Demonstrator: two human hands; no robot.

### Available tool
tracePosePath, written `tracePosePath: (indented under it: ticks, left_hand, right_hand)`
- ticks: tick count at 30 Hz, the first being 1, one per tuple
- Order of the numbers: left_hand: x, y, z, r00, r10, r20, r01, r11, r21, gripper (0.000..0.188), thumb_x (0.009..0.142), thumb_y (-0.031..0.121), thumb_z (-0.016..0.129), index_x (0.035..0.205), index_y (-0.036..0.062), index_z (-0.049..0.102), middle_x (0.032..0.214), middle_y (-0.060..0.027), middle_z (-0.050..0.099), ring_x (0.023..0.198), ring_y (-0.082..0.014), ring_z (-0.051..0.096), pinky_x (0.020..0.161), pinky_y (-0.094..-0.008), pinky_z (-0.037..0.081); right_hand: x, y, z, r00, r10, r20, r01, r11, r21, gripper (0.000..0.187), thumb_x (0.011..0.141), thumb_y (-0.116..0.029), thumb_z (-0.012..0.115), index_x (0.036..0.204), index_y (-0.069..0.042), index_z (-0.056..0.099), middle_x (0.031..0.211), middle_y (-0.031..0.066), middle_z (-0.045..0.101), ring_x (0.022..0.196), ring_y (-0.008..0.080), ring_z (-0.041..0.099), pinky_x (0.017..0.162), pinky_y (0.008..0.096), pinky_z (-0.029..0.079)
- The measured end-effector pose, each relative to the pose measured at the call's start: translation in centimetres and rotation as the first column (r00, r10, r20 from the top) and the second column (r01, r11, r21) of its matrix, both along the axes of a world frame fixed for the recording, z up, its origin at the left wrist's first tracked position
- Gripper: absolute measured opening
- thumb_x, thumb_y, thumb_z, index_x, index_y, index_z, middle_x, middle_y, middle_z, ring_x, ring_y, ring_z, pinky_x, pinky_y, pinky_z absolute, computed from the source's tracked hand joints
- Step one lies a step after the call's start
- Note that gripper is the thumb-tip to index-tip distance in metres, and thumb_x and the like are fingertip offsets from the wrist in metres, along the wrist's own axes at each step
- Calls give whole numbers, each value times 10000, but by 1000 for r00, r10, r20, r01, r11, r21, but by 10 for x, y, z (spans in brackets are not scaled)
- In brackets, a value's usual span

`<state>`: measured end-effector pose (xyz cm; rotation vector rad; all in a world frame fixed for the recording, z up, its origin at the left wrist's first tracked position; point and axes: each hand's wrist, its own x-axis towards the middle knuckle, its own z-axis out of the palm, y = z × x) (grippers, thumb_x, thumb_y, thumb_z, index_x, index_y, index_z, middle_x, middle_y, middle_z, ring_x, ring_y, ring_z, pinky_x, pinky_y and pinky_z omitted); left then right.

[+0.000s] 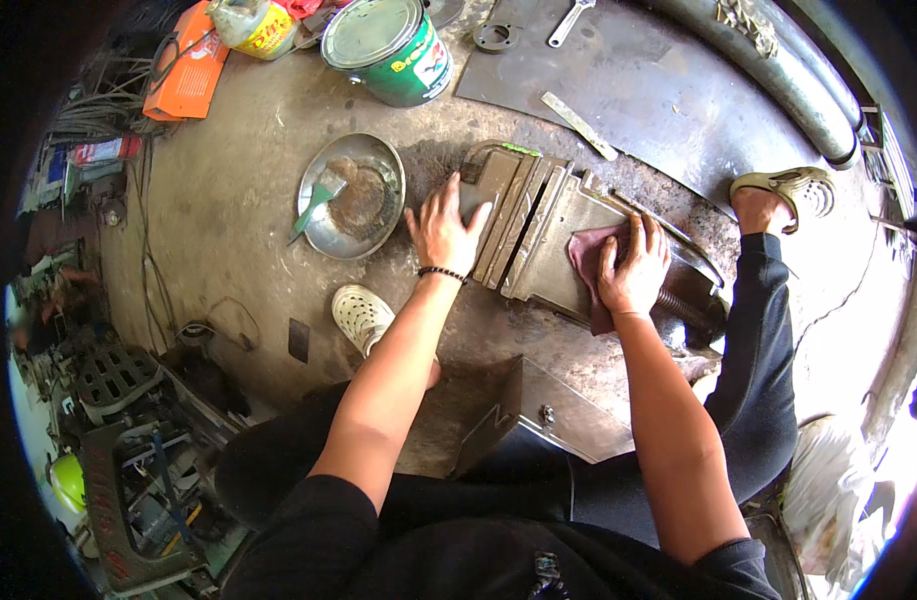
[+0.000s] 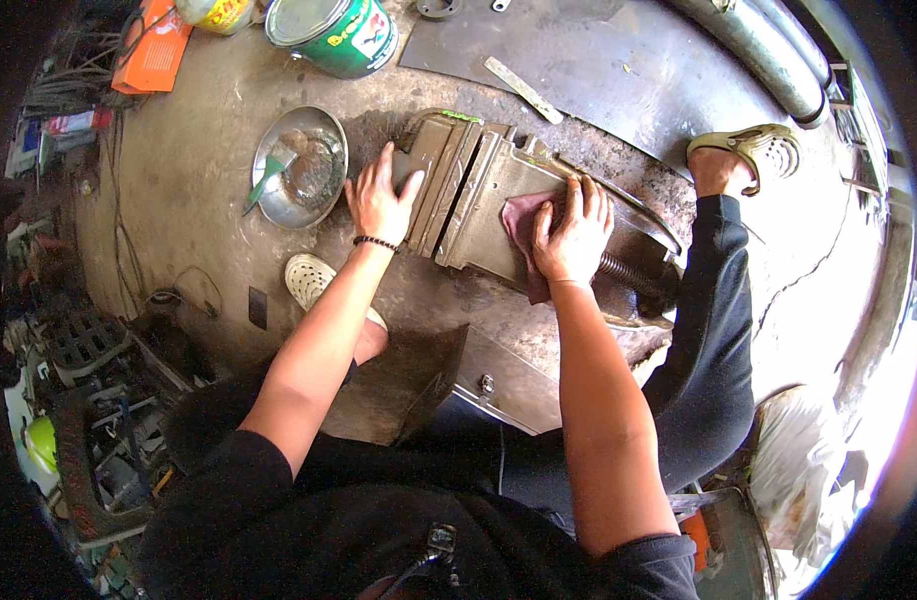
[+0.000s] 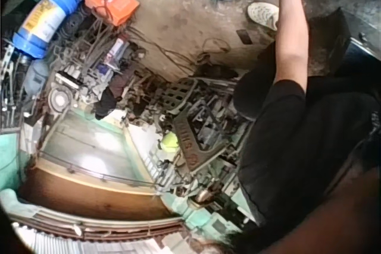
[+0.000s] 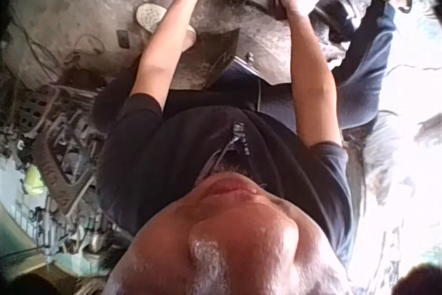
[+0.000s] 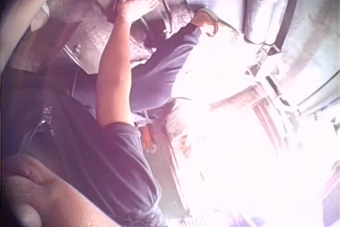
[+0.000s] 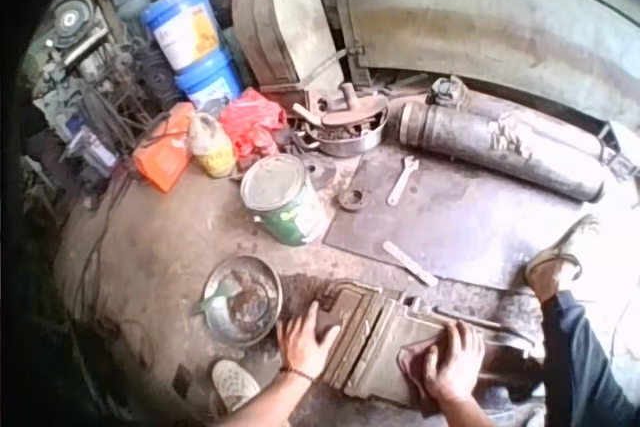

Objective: The person sands a metal part clamped in a bench vise using a sanding block and a cloth. They repeatedly rub the surface of the metal part, occasionally adjusting the sanding block and wiping the surface.

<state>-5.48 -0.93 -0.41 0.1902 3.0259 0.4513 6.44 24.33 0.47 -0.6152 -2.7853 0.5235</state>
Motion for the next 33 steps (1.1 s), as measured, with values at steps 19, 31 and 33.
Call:
tracePosePath:
  ticks: [19, 31, 33]
  left_hand:
    - [-20, 25, 0, 993, -47, -112, 44, 998, -35, 761, 913, 575, 641, 1525, 176, 427, 1384, -180, 590, 1319, -340, 528, 1144, -662, 269]
    - [-64, 60, -6, 988, -53, -146, 58, 998, 29, 741, 925, 582, 617, 1505, 154, 444, 1397, -126, 593, 1347, -307, 507, 1163, -689, 227]
    - [-66, 61, -7, 987, -69, -147, 74, 997, 25, 745, 924, 583, 618, 1508, 156, 439, 1393, -121, 596, 1345, -304, 508, 1165, -687, 226]
  right_hand:
    - [0, 0, -2, 999, 18, -41, -17, 1000, 13, 547, 861, -291, 626, 1314, 11, 577, 1369, 242, 546, 1320, 415, 473, 1166, 528, 301]
    - [-1, -1, -2, 1000, 18, 13, -18, 1000, 12, 550, 889, -293, 597, 1350, 4, 560, 1412, 228, 528, 1347, 406, 452, 1177, 519, 286]
    - [-1, -1, -2, 1000, 21, 11, -21, 1000, 12, 551, 889, -294, 598, 1352, 3, 559, 1414, 228, 526, 1348, 408, 449, 1178, 520, 284]
